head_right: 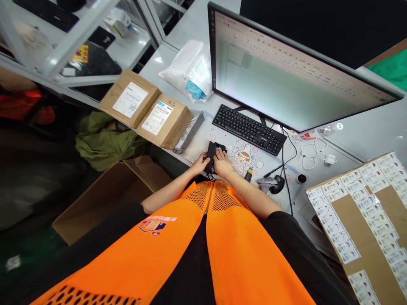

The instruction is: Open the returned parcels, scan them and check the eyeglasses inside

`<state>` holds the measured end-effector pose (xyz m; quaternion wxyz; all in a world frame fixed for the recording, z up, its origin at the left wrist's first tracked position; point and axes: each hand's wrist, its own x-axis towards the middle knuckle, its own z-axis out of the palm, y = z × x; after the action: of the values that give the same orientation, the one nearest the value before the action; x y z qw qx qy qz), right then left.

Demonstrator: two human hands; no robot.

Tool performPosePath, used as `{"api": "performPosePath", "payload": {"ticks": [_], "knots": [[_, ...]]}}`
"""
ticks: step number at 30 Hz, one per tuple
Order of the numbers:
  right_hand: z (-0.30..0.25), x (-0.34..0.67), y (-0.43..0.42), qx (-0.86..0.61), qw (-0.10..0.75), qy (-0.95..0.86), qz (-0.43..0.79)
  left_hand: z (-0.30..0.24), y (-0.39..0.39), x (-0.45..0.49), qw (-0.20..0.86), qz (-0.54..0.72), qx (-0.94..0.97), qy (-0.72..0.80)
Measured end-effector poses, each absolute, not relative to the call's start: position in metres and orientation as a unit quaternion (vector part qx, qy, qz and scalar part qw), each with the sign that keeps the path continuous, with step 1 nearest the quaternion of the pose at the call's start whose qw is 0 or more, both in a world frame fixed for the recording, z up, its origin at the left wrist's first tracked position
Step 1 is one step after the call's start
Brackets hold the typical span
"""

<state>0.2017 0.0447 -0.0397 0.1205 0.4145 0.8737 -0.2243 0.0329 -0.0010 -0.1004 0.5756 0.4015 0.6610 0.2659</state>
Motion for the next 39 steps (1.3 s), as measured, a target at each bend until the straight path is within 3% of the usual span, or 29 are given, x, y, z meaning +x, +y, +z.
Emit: {"api": "performPosePath", "payload": {"ticks": [6,15,24,30,39], "knots": [[-0.045,0.208,0.036,0.352,0.114,0.886,-0.278,-0.107,0.007,0.037,0.666,0.333,0.264,0.613],[0.022,0.2,0.041,0.356,-0.119,0.837,-0.397,-0.066,0.011,0.035,0.803,0.398,0.068,0.437],[0.101,0.227,0.052,0.322,-0.259,0.876,-0.249,-0.027,0.018,0.035,0.836,0.394,0.077,0.375],[0.114,0.241,0.072,0.361,-0.264,0.864,-0.231,-0.001,0.016,0.041,0.836,0.397,0.096,0.365],[0.119,0.232,0.069,0.303,-0.078,0.926,-0.211,0.019,0.012,0.047,0.825,0.427,0.009,0.369]]}}
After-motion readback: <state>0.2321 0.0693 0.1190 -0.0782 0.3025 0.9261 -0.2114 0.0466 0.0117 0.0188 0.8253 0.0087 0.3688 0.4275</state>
